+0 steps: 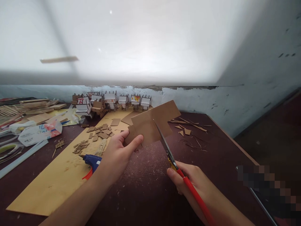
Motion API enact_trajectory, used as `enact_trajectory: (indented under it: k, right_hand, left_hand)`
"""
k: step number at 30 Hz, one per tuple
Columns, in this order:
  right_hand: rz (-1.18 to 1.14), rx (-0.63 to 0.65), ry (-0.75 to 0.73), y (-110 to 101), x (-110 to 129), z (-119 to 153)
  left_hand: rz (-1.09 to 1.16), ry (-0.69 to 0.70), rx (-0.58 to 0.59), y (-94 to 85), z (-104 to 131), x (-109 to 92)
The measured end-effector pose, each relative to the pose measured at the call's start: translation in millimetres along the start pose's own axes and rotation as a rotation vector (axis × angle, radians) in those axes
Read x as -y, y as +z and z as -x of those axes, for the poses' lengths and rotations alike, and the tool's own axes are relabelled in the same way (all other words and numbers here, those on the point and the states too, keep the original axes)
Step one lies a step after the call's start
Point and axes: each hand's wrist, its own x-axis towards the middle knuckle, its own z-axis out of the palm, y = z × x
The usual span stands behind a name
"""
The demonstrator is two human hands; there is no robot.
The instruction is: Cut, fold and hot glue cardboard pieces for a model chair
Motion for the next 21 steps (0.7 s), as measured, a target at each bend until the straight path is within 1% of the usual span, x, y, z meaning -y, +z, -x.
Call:
enact_trajectory:
  k: [4,8,11,17,21]
  right_hand:
    - [0.008,-0.010,0.008,1,0,1]
    - [0.019,0.000,0.021,2,2,1]
    - [0.046,-0.002,0.001,2,2,0]
    - [0.080,-0.020,-0.031,6,-6,-3]
    - [0.135,-0.082,-0.050,10,-13,-6]
  left_hand:
    - [0.010,-0.013,-0.001,0.7,1,-2]
    - [-0.040,-0.013,-0.010,0.4,3,-1]
    - [-0.023,-0.026,-0.005,0.6,3,-2]
    - [-0.045,0.005,-0.022,1.5,4,-7]
    - [-0.057,0.022,-0.031,0.4,5,-7]
